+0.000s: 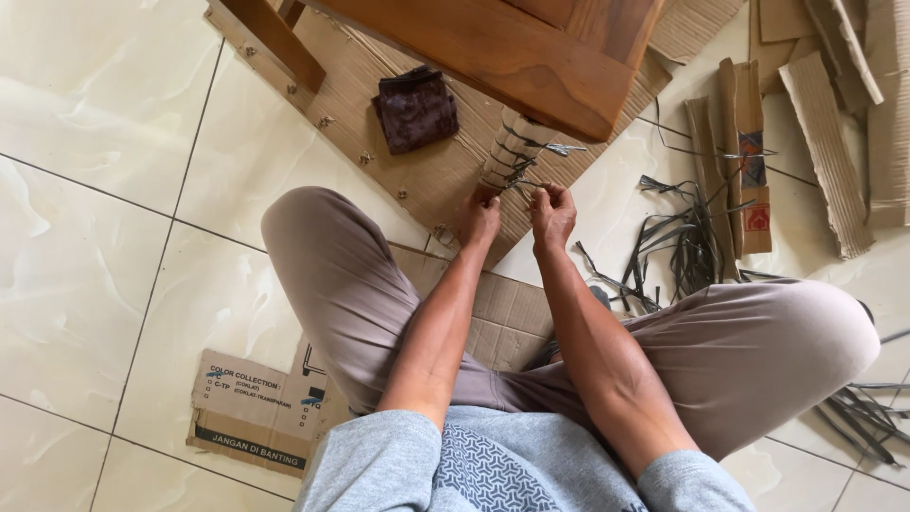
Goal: The recorder is wrapping the legs of a wooden table with protective cardboard and securing them with plastic ties.
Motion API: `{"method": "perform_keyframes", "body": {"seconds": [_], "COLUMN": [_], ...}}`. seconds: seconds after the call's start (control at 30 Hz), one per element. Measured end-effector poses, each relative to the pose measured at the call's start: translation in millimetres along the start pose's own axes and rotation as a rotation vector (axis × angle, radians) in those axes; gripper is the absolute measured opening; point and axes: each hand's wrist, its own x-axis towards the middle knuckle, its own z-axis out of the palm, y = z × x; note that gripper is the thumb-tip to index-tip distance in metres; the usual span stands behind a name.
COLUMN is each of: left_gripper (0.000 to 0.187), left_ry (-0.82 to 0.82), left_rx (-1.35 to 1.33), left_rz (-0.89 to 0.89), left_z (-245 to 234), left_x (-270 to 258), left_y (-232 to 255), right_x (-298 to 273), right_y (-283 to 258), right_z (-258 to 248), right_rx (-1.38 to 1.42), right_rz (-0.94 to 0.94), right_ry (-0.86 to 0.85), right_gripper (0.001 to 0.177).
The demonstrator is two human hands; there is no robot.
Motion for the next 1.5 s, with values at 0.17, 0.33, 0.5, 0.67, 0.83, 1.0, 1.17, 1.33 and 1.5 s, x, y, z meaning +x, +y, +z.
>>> {"method": "perform_keyframes", "body": {"seconds": [0.17,0.33,0.5,0.67,0.83,1.0,1.17,1.33,1.5], "left_gripper": [0.035,0.032,0.032,0.014,0.018,0.013,0.021,0.022,0.029], "left_ry": [0.060,0.120,0.156,0.343,0.320,0.361,0.687,0.767,0.668], "left_rx": [0.083,-0.039,-0.325,-0.552,-0.807,-0.990,-0.553,-0.315,-0.206], "left_rz": [0.047,0.162,0.095,0.059,0.134,0.429,1.056,1.248,1.289], "left_z": [-9.4,-13.1,-41.2,-63.0,-134.9,-211.4,-290.8,-312.8,-326.9], "left_x": [-14.6,-19.4,-28.1,-10.2,-46.6,-77.6,-95.4,-73.4,-70.2], "left_y": [14.2,17.5,36.3,53.2,103.2,142.3,163.4,170.9,177.0], "right_x": [-1.4,-9.1,-17.3,-33.9,-58.3,-71.4,-152.5,-165.7,-155.1], "right_y": [-3.1,-10.9,-38.8,-83.8,-130.8,-193.4,-293.5,-323.7,-339.2], "right_z": [-6.1,-11.0,-9.2,-5.1,-5.8,-11.1,-21.2,-9.2,6.1], "right_rx": [0.051,0.090,0.139,0.241,0.240,0.317,0.071,-0.049,-0.127], "right_rz": [-0.049,-0.100,-0.184,-0.384,-0.530,-0.783,-1.329,-1.452,-1.529], "right_ry": [0.039,0.043,0.036,-0.050,-0.046,-0.017,0.056,0.030,0.012], "right_gripper": [0.023,0.020,0.018,0.011,0.012,0.014,0.028,0.024,0.019]}}
